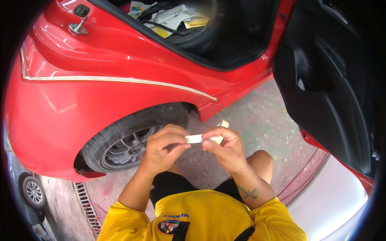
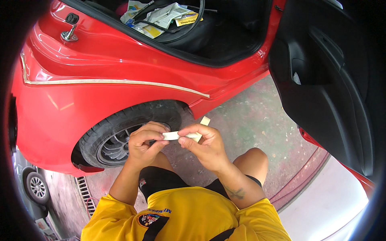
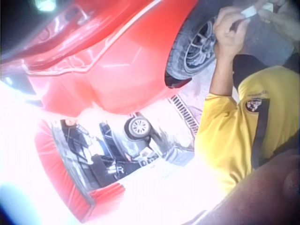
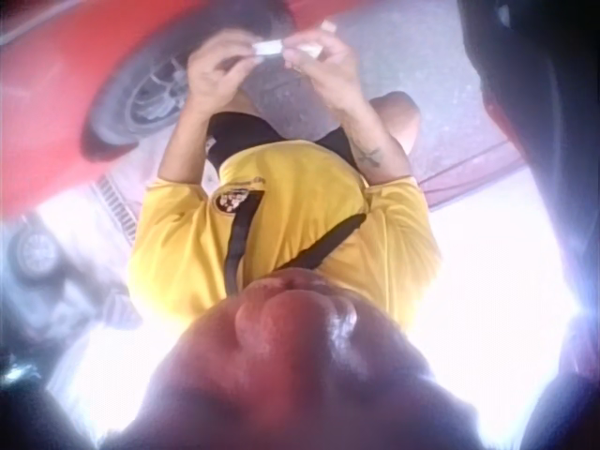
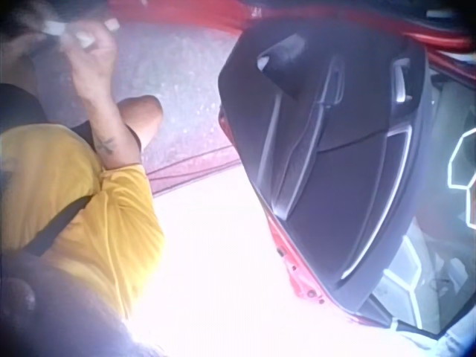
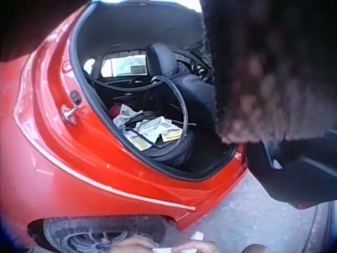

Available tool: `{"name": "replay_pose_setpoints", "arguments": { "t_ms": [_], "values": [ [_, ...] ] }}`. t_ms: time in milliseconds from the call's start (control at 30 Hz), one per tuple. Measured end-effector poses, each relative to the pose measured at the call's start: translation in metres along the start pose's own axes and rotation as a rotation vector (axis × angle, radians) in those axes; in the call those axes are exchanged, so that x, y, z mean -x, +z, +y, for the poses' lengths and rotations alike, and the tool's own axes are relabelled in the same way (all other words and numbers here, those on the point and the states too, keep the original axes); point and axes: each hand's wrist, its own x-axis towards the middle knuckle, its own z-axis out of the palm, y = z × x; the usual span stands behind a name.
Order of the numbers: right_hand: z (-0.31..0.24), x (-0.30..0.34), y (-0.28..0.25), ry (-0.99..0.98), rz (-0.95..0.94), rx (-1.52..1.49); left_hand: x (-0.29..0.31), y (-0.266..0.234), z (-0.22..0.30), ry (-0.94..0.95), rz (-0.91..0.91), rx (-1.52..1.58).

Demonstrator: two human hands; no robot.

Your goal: The person tapes newspaper sheets onto the open door and rear quarter panel of a red car using masking tape. They smooth the paper and tape along edges and curves to secure the coverage.

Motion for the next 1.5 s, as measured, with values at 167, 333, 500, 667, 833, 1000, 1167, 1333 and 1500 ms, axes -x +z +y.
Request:
{"name": "replay_pose_setpoints", "arguments": {
  "t_ms": [167, 333, 500, 667, 833, 1000, 1167, 1333, 1500],
  "values": [
    [-0.014, -0.002, -0.001, -0.137, -0.018, 0.224, -0.004, 0.002, -0.005, -0.002, 0.002, 0.063],
    [-0.012, -0.005, -0.011, -0.241, -0.036, 0.325, -0.008, 0.004, -0.003, 0.021, -0.012, 0.056],
    [-0.010, -0.009, -0.019, -0.328, -0.074, 0.397, -0.011, 0.003, -0.002, 0.071, -0.018, 0.027],
    [-0.009, -0.010, -0.015, -0.302, -0.045, 0.314, -0.010, 0.006, 0.000, 0.071, 0.011, 0.044],
    [-0.012, -0.014, -0.010, -0.301, -0.017, 0.318, -0.006, 0.015, -0.004, 0.006, 0.106, 0.147],
    [-0.009, -0.017, -0.006, -0.265, 0.057, 0.280, -0.002, 0.030, -0.008, -0.067, 0.228, 0.290],
    [-0.008, -0.021, -0.006, -0.309, 0.082, 0.296, -0.006, 0.035, -0.009, -0.124, 0.280, 0.365],
    [-0.013, -0.023, -0.004, -0.312, 0.097, 0.347, -0.003, 0.030, -0.007, -0.279, 0.249, 0.423],
    [-0.015, -0.024, -0.001, -0.276, 0.133, 0.433, -0.004, 0.035, -0.004, -0.259, 0.312, 0.429]
  ]
}}
